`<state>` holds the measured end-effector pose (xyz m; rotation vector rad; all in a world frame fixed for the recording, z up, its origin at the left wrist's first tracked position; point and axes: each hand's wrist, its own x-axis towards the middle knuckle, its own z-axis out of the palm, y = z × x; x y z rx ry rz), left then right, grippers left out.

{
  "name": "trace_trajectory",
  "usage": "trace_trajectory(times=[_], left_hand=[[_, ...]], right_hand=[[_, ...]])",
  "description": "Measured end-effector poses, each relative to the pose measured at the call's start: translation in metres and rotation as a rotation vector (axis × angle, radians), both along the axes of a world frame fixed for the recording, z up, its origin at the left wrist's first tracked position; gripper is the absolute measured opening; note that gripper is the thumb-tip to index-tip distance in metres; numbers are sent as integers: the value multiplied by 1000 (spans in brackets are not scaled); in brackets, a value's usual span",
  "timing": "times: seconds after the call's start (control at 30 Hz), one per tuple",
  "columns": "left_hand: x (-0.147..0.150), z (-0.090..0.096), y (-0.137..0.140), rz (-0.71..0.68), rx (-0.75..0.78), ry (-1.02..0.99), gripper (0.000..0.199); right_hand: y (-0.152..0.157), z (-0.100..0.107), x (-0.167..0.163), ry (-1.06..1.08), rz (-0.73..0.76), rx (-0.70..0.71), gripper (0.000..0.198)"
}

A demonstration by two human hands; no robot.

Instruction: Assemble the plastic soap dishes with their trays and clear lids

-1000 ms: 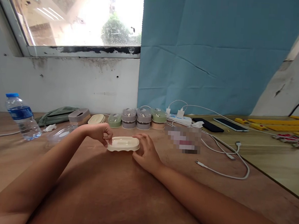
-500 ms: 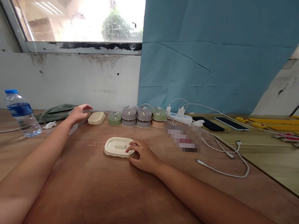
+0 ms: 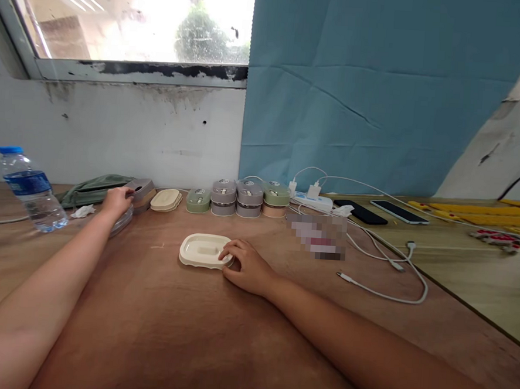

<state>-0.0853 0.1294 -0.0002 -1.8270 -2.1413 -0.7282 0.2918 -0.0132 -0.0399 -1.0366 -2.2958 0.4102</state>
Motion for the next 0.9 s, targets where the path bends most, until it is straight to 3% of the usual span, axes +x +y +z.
trace_trajectory(times=[0.33, 0.5, 0.6, 0.7, 0.8, 0.9], left_hand=[[0, 9, -7, -36, 127, -39, 29], [16, 45, -21, -147, 400, -93, 24], [41, 74, -46, -282, 572, -136, 24], [68, 89, -82, -491, 593, -215, 28], [86, 80, -115, -614, 487, -200, 25], [95, 52, -135, -819, 381, -158, 20]], right_hand=[[0, -1, 2, 2, 11, 8, 22], [1, -2, 2, 28, -10, 28, 37], [2, -3, 2, 59, -53, 30, 47], [2, -5, 3, 111, -106, 45, 62], [1, -6, 4, 197, -172, 20, 79], [1, -5, 3, 272, -169, 21, 85]])
